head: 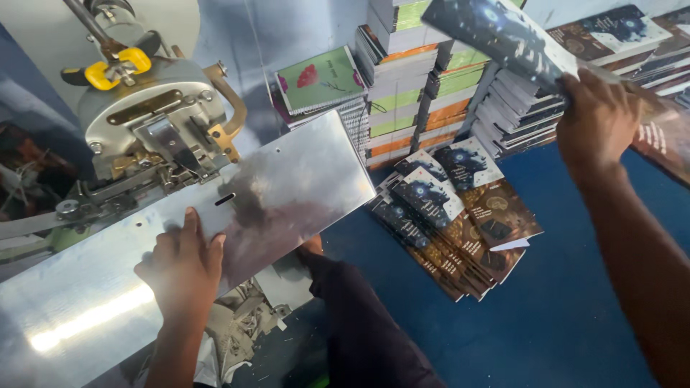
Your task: The person repeatedly places a book cover onto a sewing machine, aligns it, and operates the machine to stitch the spine. After each stitch, the person removes the book and sets it aside, then picks up the next cover from a stack to repeat the process.
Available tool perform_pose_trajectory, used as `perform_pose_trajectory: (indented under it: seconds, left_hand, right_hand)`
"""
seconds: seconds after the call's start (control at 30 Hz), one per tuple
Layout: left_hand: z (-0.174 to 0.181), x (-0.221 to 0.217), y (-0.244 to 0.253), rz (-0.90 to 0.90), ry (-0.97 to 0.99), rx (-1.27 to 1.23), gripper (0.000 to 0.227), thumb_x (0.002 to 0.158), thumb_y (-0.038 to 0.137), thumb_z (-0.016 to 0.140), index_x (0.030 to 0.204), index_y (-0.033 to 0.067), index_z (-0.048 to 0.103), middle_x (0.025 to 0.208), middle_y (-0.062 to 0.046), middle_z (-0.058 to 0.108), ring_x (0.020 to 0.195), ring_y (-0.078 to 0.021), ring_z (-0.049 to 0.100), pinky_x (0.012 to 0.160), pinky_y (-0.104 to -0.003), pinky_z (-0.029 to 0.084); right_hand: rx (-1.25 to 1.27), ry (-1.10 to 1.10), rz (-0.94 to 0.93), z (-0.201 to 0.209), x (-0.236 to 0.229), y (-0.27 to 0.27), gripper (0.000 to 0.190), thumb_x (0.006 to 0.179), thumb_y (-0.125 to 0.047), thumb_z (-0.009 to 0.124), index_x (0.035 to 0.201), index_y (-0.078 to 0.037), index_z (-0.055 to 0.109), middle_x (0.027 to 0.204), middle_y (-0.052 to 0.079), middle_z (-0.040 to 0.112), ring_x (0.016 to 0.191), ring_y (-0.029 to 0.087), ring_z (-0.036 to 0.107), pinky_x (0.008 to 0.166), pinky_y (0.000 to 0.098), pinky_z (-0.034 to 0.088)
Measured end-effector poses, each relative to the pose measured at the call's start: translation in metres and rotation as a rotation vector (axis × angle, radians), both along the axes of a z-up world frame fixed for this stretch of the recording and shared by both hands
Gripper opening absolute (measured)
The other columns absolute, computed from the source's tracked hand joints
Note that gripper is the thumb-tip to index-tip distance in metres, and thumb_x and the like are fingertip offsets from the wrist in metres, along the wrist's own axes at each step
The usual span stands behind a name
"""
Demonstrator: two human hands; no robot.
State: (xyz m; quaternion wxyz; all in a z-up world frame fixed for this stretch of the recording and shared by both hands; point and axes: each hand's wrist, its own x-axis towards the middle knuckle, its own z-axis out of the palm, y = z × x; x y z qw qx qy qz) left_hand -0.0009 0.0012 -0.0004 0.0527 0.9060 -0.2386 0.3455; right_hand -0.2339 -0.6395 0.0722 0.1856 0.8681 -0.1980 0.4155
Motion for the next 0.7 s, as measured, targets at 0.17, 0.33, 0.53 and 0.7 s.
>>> perform_pose_trajectory:
  seconds: [0.17, 0.33, 0.53, 0.7]
  left_hand:
    - [-0.001, -0.001, -0.002, -0.001, 0.007, -0.004, 0.067, 0.099, 0.052, 0.066, 0.154, 0.0141, 0.059, 0.134, -0.013, 0.062, 0.105, -0.0323, 0.058, 0.092, -0.051, 0.038]
    - [0.000, -0.002, -0.003, 0.019, 0.032, -0.011, 0.066, 0.100, 0.052, 0.066, 0.154, 0.0152, 0.059, 0.135, -0.014, 0.062, 0.106, -0.0343, 0.058, 0.093, -0.051, 0.038]
    - [0.001, -0.001, -0.003, 0.032, 0.068, -0.005, 0.068, 0.096, 0.051, 0.067, 0.153, 0.0154, 0.060, 0.134, -0.015, 0.062, 0.102, -0.0353, 0.058, 0.093, -0.051, 0.038]
    - [0.000, -0.002, -0.005, -0.003, 0.044, -0.056, 0.066, 0.097, 0.050, 0.068, 0.152, 0.0137, 0.060, 0.136, -0.015, 0.061, 0.104, -0.0340, 0.058, 0.094, -0.051, 0.038]
  right_hand:
    - [0.176, 0.119, -0.127, -0.102, 0.011, -0.030, 0.025, 0.110, -0.006, 0.057, 0.128, -0.015, 0.071, 0.123, 0.011, 0.072, 0.119, 0.037, 0.061, 0.105, 0.0638, 0.041]
    - [0.455, 1.064, -0.020, -0.219, 0.032, -0.026, 0.038, 0.092, -0.017, 0.063, 0.129, -0.012, 0.064, 0.134, 0.014, 0.064, 0.124, 0.029, 0.062, 0.107, 0.0407, 0.051]
    - [0.894, 0.898, -0.041, -0.270, 0.036, -0.002, 0.078, 0.077, -0.003, 0.072, 0.150, -0.014, 0.047, 0.150, 0.016, 0.053, 0.137, 0.032, 0.053, 0.114, 0.0403, 0.044]
    - [0.941, 0.664, 0.112, -0.233, 0.054, -0.006, 0.069, 0.087, -0.009, 0.073, 0.151, -0.010, 0.046, 0.154, 0.021, 0.045, 0.141, 0.040, 0.043, 0.115, 0.0484, 0.036]
